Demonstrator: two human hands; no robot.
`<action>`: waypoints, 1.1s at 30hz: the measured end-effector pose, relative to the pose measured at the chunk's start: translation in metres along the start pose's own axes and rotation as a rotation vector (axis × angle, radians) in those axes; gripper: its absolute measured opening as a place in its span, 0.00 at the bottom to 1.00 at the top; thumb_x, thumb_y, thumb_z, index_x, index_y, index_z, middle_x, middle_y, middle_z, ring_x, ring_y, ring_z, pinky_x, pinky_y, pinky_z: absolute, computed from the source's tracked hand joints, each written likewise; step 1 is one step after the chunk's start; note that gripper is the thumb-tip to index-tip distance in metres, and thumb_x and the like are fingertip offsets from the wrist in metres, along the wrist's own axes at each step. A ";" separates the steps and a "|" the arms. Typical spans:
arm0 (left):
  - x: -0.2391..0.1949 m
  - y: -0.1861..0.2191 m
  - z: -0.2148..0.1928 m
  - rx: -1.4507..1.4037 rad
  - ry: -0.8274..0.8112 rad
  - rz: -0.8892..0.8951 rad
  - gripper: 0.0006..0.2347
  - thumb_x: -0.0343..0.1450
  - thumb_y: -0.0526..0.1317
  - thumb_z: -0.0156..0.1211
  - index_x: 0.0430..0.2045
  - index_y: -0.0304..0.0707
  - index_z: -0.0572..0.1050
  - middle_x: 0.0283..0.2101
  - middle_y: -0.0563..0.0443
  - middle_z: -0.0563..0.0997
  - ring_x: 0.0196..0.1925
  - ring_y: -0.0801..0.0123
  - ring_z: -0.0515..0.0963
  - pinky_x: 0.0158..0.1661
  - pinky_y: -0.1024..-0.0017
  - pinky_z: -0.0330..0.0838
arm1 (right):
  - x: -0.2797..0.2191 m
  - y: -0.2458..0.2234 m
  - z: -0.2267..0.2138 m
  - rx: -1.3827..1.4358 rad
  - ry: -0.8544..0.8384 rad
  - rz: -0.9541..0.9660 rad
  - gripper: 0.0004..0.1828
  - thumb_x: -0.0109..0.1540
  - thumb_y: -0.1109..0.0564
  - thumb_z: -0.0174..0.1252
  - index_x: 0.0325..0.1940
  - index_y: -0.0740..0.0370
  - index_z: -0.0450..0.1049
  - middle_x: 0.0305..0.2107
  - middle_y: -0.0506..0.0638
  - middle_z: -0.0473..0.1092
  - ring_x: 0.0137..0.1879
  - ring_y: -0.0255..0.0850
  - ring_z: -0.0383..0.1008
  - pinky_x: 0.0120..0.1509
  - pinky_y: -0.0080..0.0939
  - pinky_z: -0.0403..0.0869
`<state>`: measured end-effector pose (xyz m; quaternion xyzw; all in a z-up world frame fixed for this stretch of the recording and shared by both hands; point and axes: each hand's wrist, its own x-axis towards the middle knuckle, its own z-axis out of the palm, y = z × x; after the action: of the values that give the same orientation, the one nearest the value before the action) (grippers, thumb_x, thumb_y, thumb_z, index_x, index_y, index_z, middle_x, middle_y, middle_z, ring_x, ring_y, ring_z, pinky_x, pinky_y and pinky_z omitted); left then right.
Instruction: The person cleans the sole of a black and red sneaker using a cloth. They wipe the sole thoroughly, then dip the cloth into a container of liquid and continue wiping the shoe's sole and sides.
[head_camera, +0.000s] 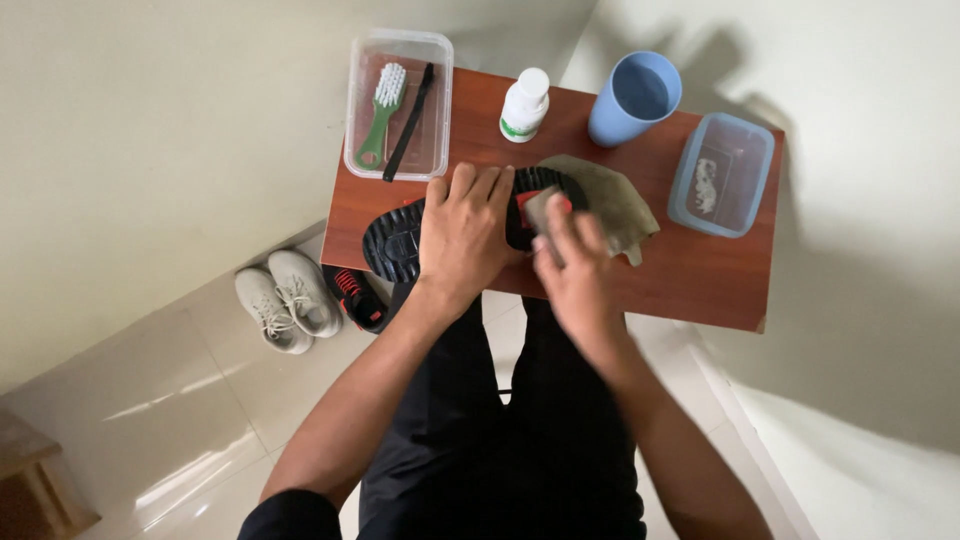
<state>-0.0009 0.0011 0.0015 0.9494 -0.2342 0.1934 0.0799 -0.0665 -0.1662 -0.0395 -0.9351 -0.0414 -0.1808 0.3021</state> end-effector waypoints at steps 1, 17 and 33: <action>0.000 0.000 0.000 -0.001 -0.005 -0.001 0.42 0.49 0.65 0.75 0.56 0.43 0.76 0.48 0.54 0.80 0.52 0.64 0.70 0.47 0.66 0.60 | 0.007 0.017 -0.003 0.001 -0.003 0.003 0.30 0.66 0.55 0.61 0.73 0.50 0.67 0.45 0.61 0.69 0.54 0.68 0.73 0.49 0.61 0.76; 0.002 0.005 -0.004 -0.012 0.011 -0.017 0.35 0.54 0.60 0.72 0.54 0.44 0.77 0.48 0.56 0.80 0.52 0.64 0.70 0.47 0.66 0.60 | 0.015 -0.005 -0.007 -0.005 0.016 0.063 0.30 0.68 0.52 0.59 0.74 0.48 0.65 0.46 0.62 0.69 0.52 0.69 0.74 0.45 0.64 0.77; 0.001 0.001 0.000 -0.028 -0.062 -0.033 0.42 0.51 0.68 0.71 0.56 0.43 0.76 0.51 0.55 0.80 0.55 0.64 0.69 0.50 0.65 0.60 | 0.017 -0.019 -0.003 -0.055 0.043 0.087 0.30 0.68 0.52 0.57 0.75 0.50 0.63 0.45 0.63 0.69 0.50 0.69 0.74 0.45 0.64 0.77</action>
<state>-0.0003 -0.0002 0.0026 0.9575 -0.2234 0.1591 0.0891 -0.0553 -0.1536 -0.0205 -0.9399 0.0109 -0.1886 0.2845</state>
